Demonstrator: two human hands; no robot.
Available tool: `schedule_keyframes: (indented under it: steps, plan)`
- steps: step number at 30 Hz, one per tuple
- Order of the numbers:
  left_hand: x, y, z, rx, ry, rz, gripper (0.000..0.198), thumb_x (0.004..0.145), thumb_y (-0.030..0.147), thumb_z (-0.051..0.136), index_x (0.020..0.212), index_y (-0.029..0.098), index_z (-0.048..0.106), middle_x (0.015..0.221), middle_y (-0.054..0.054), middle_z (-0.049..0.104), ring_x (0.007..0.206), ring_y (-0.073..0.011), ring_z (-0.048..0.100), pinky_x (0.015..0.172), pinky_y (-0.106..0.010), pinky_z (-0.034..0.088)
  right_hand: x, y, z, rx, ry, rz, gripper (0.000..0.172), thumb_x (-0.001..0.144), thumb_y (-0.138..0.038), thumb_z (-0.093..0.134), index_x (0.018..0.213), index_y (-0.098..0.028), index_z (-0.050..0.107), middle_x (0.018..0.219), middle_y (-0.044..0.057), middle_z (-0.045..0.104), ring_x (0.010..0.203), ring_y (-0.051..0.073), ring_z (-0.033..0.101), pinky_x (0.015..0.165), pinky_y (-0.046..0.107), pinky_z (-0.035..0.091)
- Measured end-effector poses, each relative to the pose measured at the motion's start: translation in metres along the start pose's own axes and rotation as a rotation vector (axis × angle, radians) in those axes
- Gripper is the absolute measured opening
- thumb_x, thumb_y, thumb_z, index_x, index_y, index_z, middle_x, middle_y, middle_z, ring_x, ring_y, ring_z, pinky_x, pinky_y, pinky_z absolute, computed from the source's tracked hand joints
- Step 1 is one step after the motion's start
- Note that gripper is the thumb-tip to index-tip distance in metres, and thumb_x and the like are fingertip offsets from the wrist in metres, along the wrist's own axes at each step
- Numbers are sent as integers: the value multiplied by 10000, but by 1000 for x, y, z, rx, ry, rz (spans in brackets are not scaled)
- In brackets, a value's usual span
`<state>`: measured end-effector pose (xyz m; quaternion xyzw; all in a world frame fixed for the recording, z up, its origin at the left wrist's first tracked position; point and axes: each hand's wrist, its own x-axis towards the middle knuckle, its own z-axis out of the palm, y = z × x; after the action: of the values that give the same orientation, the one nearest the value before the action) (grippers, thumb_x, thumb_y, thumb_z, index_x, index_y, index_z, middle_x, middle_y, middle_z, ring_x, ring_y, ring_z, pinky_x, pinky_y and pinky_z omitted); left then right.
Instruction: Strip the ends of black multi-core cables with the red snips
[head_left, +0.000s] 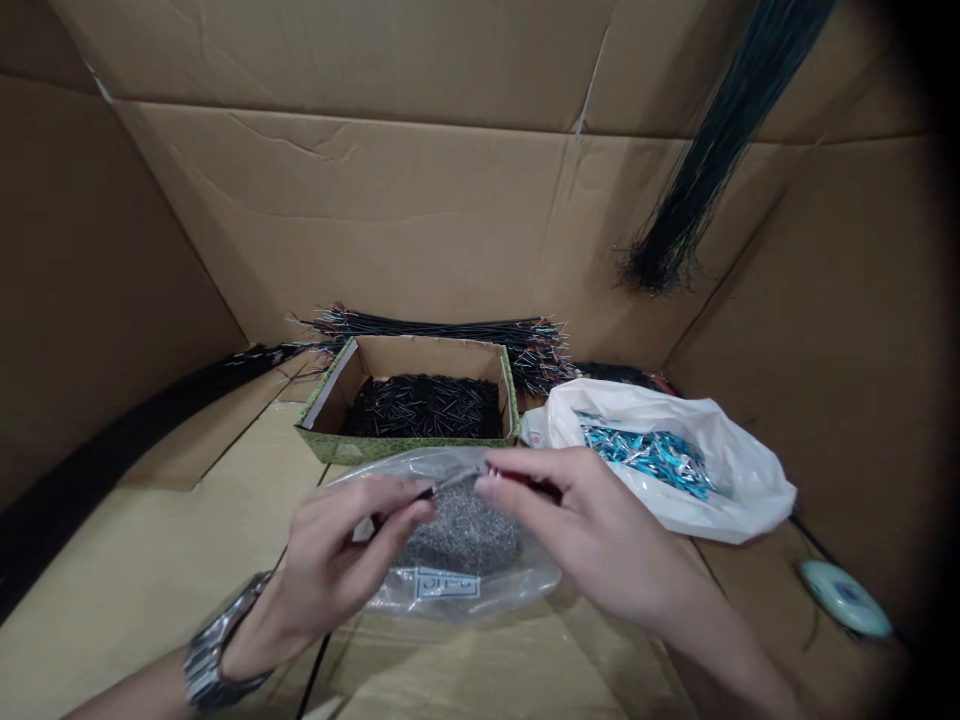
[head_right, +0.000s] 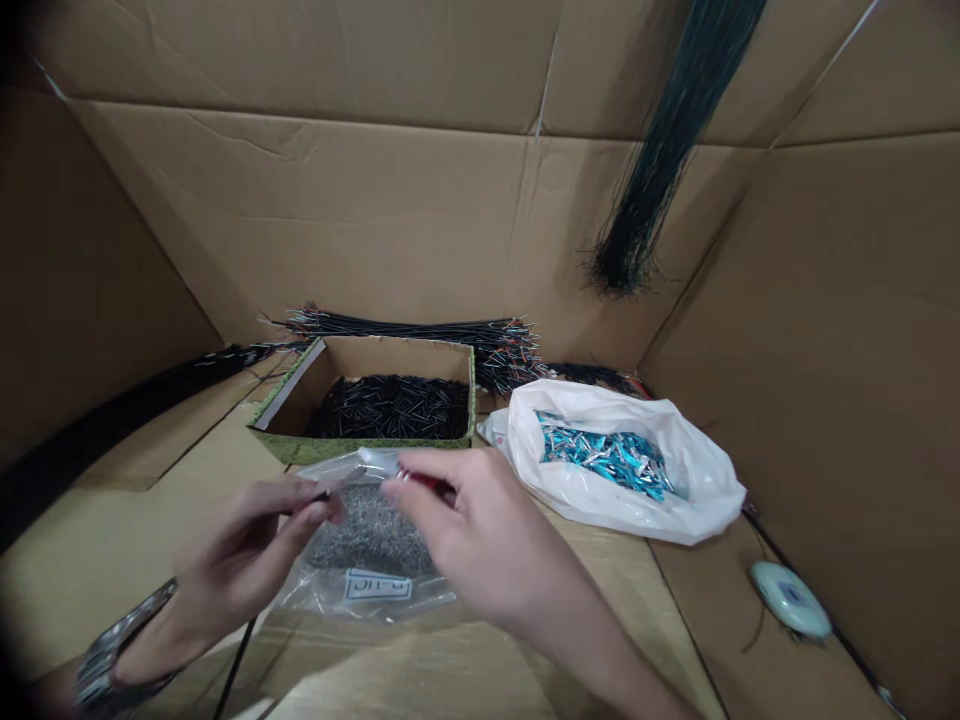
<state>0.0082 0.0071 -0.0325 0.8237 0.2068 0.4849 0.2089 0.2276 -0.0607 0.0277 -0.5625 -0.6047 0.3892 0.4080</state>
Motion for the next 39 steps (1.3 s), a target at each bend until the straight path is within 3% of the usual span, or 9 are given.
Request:
schedule_keyframes:
  steps: [3,6,9,14,24,27,31,34,39]
  plan:
    - [1,9,1,-77,-13,-59,139,921,129,687,977,256,689,786,23,766,620,-128,691,624,-228,543,13,8,0,8,138,-43,205,941,-377,625,905,-204,730,734,9,607,644,157,478,548,279,342]
    - [6,15,5,-276,-25,-313,157,1004,214,586,853,220,626,679,32,706,422,-67,508,435,-181,407,19,8,1,158,151,-98,204,919,-377,658,1029,-208,691,741,-27,565,617,126,454,551,257,362]
    - [9,14,10,-426,-58,-428,247,1028,307,560,810,192,588,649,18,682,384,-47,409,371,-168,297,16,2,8,258,129,-128,264,865,-364,735,1072,-214,670,734,-51,522,622,112,443,555,237,366]
    - [9,11,13,-467,-92,-497,273,1013,366,587,817,177,595,674,-1,683,411,-44,402,382,-158,294,10,-3,25,191,127,-138,167,905,-345,694,846,-192,661,667,-59,481,618,108,415,550,233,336]
    - [22,14,8,-780,-335,-737,351,1023,501,504,874,189,565,591,33,625,374,-42,263,366,-157,183,14,2,23,124,140,-158,112,893,-228,623,791,-190,648,648,-57,486,602,113,406,550,245,321]
    - [20,14,7,-678,-298,-687,341,1010,501,526,907,188,614,593,45,567,420,-61,298,392,-170,227,12,0,22,98,169,-161,115,883,-226,631,772,-193,638,626,-69,436,585,108,378,530,240,300]
    - [15,16,3,-310,-208,-419,167,954,366,655,940,204,688,707,11,603,623,-130,523,572,-222,418,10,1,19,116,141,-181,63,872,-185,629,831,-191,677,667,-57,528,613,109,437,558,232,341]
    - [15,20,-1,-284,-350,-368,319,1042,339,484,832,199,678,695,-12,645,598,-139,515,577,-247,407,10,4,18,190,57,-188,86,889,-182,620,873,-193,704,718,-32,627,654,122,522,610,245,398]
    - [17,28,-4,-583,-676,-609,442,1068,487,351,1010,192,674,641,-12,625,516,-130,371,476,-238,307,14,6,17,190,33,-202,109,900,-268,646,893,-199,730,755,-7,676,676,148,594,629,266,445]
